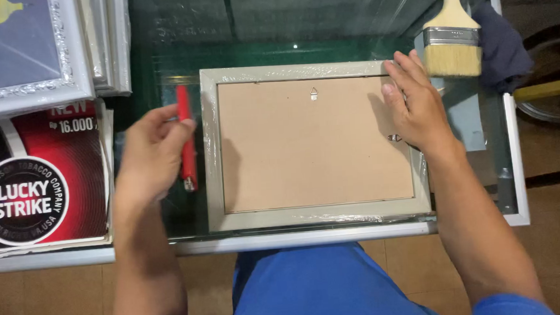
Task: Assembling a picture frame by cutting the protective plastic and cleaning the glass with a brush.
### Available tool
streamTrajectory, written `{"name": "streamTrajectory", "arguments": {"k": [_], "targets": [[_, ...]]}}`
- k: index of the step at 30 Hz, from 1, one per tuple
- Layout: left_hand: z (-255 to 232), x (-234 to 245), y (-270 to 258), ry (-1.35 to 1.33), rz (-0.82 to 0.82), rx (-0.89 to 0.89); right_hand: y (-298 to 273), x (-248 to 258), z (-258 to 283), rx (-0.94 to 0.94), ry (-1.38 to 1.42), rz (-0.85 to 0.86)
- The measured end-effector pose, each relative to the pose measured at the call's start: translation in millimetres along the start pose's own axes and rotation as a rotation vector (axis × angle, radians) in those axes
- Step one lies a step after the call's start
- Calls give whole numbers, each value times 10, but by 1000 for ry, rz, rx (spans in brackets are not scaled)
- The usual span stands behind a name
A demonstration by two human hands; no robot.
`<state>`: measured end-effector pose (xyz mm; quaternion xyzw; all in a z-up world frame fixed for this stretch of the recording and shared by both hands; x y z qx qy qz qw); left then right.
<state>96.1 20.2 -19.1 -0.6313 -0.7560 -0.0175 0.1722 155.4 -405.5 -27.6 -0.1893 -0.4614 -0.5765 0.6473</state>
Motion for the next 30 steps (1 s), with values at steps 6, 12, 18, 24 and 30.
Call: {"name": "streamTrajectory", "arguments": {"k": [6,12,18,24,30], "targets": [[-418,-442,128,386,238,-95,-17,4,0,7,13,-39],[-92,-381,537,1058,219,100,-24,5,-13,12,7,-33],[-806,-675,293,1222,242,-224,5,80,214,-1,-27,-52],[-743,-783,75,1428,476,-178,17,92,259,-22,-17,-27],[-520,-729,-771,1452,737,-126,4,87,214,-18,-21,-38]]}}
Point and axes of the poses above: each hand's wrist, its own y-axis towards the middle knuckle, its own x-axis out of the back of the hand, z = x × y, the point moved 10 cm from there along y, towards the middle knuckle, and after that the axes turned 1 degree about -y, right-handed, at the moved point
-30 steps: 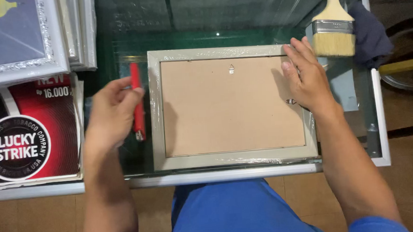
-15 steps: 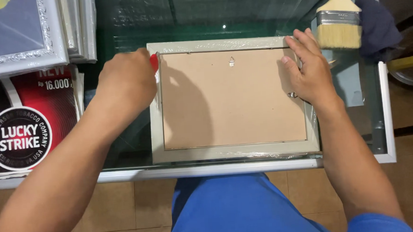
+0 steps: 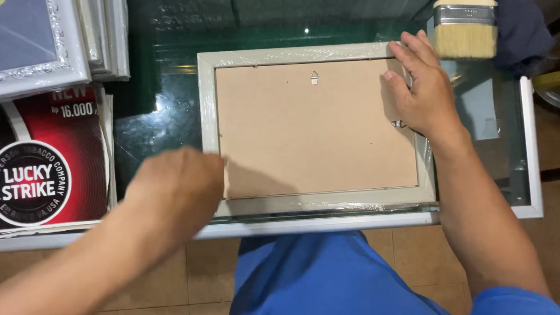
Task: Assembling a picture frame by cutting the protective plastic and cleaning the glass with a brush.
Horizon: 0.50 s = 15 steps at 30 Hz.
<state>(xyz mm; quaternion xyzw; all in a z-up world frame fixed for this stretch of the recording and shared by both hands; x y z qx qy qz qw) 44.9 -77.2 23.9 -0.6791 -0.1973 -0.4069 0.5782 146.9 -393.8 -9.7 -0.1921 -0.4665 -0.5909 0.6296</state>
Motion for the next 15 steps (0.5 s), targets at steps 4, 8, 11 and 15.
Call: {"name": "streamTrajectory", "arguments": {"k": [4,8,11,15], "targets": [[-16,-107,-243,-56,160,64,-3,7,20,15,-3,-11],[-31,-2,-231,-53,312,14,-4,-14,-21,2,7,-4],[-125,238,144,-14,73,-121,-3,16,-96,22,85,-52],[-505,673,751,-30,-420,-383,-31,65,-201,46,294,-113]]}}
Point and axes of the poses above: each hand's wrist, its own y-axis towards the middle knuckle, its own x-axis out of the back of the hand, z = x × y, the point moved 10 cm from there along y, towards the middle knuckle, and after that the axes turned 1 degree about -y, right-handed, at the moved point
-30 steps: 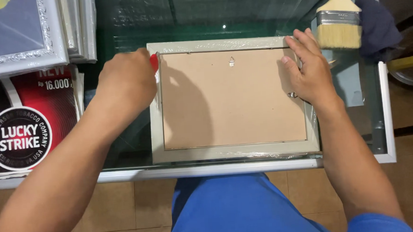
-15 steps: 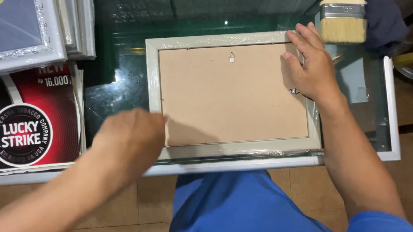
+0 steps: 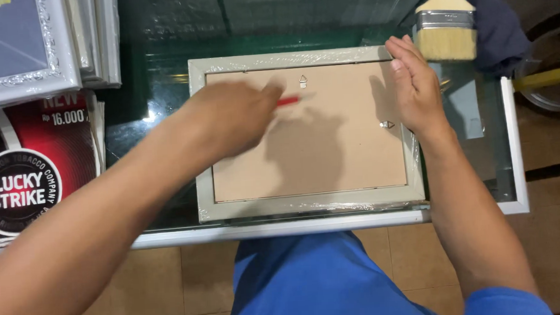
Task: Assembling a picture frame by cutting the protective plastic and cleaning the glass with a brush.
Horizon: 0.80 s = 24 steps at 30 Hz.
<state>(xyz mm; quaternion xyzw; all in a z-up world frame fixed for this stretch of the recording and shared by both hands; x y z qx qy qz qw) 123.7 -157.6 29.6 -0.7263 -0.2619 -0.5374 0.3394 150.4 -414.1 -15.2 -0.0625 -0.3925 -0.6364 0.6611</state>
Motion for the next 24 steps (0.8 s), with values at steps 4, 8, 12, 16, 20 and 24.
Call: {"name": "streamTrajectory", "arguments": {"k": [4,8,12,16,20,24], "targets": [[-357,109,787,153,-304,-102,-9,42,-29,-41,48,-16],[-643,96,1305,194,-451,-169,-3,53,-5,-91,90,-24],[-711,14,1623,192,-523,-116,7,55,-59,-96,154,-36],[-613,-112,1670,158,-467,-86,1,42,-45,-101,145,-31],[-215,-89,1307,253,-325,3,6,48,-15,-103,102,-25],[494,-36,541,344,-158,140,3,41,-18,-89,88,-28]]}}
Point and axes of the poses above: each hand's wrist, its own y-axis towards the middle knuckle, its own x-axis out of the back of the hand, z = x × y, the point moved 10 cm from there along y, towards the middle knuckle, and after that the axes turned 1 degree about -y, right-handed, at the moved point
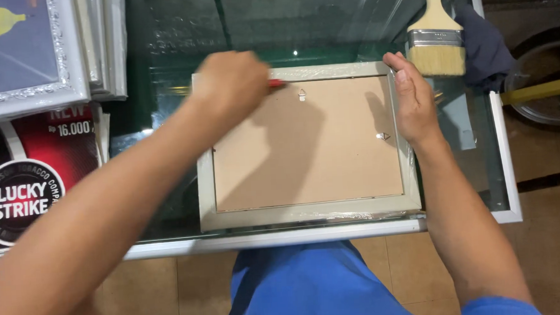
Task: Assembling a picture frame by cutting the protective plastic and cleaning the glass with a brush.
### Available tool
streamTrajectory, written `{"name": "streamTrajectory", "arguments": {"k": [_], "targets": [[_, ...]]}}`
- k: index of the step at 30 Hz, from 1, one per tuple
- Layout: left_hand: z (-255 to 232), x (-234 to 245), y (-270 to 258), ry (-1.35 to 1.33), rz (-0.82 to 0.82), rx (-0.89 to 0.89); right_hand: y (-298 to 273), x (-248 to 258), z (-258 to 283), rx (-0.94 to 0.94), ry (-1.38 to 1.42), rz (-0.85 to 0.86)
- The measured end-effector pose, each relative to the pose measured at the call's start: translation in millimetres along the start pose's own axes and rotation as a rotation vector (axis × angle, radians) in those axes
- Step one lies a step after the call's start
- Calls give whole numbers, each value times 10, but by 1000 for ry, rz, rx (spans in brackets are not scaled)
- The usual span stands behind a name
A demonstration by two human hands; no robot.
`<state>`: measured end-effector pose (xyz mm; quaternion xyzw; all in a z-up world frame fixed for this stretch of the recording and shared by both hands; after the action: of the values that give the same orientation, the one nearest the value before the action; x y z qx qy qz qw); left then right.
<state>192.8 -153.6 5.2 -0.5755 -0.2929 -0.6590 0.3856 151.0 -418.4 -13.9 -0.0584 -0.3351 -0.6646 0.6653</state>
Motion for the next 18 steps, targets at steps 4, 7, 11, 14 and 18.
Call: {"name": "streamTrajectory", "arguments": {"k": [4,7,11,14,18], "targets": [[641,-43,-614,76,120,89,-10,5,-74,7,26,9],[802,88,-880,237,122,133,-12,4,-101,2,24,5],[762,31,-884,-67,296,255,-27,3,-71,-2,14,10],[354,220,-690,-420,362,289,-4,11,-104,7,5,15],[-543,300,-216,-815,374,122,-19,25,-129,16,13,3]]}}
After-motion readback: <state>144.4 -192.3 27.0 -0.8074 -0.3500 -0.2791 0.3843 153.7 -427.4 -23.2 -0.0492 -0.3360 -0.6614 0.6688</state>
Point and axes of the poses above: each hand's wrist, its own y-axis towards the middle knuckle, its own x-axis out of the back of the hand, z = x × y, the point moved 10 cm from there along y, towards the middle knuckle, and after that the axes turned 1 degree about -y, right-handed, at the moved point
